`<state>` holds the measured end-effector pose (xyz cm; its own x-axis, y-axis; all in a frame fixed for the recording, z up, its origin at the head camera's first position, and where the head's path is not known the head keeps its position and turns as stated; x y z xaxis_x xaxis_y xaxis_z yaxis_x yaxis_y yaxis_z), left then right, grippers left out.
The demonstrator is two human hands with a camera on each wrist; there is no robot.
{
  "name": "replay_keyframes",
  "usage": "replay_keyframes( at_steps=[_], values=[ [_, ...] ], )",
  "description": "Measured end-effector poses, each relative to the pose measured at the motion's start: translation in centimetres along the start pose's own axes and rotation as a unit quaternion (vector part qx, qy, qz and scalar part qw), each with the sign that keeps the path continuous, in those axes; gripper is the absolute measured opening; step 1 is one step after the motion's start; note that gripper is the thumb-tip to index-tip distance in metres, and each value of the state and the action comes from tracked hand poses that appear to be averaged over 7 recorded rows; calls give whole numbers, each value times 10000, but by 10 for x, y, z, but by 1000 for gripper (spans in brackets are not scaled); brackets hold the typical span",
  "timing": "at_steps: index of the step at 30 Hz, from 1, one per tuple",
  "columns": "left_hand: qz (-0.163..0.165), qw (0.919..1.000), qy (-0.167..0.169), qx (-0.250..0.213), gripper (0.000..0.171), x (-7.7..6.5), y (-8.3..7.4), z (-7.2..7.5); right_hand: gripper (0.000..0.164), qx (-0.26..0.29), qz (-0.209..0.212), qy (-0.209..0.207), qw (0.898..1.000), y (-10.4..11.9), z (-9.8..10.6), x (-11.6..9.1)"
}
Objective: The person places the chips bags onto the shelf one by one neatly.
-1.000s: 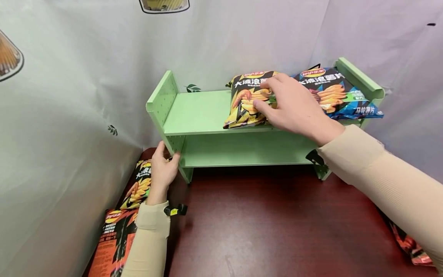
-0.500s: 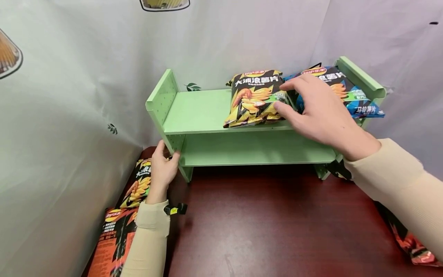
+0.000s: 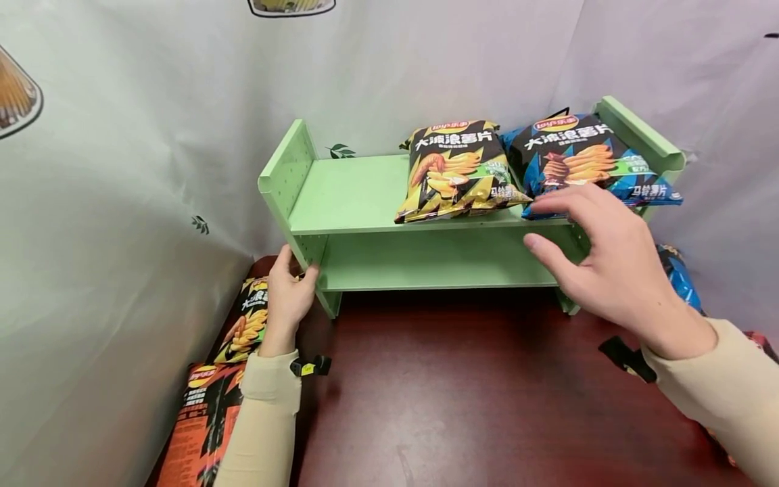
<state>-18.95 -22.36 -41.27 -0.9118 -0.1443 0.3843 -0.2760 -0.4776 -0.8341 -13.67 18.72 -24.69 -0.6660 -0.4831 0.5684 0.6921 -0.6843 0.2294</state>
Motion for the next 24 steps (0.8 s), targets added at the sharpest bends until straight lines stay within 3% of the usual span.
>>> replay_keyframes(
  at_steps=[7, 15, 20, 24],
  values=[
    [-5, 10000, 2, -46, 37, -1, 1, -1, 20, 90, -237, -688, 9973, -21, -6, -39],
    [-1, 10000, -25, -1, 38, -3, 1, -2, 10, -92, -835, -951, 9919, -79, -30, -81],
    [-16, 10000, -54, 6, 40, -2, 1, -1, 16, 104, -1281, -1642, 9780, -113, -45, -97],
    [-19, 10000, -38, 12, 39, 0, -1, 0, 21, 286, -1759, -2267, 9575, -135, -55, -104]
  ],
)
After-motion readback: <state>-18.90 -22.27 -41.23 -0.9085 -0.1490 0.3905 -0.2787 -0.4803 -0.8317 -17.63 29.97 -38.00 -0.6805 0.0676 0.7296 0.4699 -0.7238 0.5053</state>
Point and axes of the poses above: each hand's wrist, its own x-axis towards the middle knuckle, its own z-axis out of the back of the hand, y = z × x, the point moved 3 cm from there along x, towards the middle knuckle, and after that the axes turned 12 degrees about y, right-handed, at the moved point
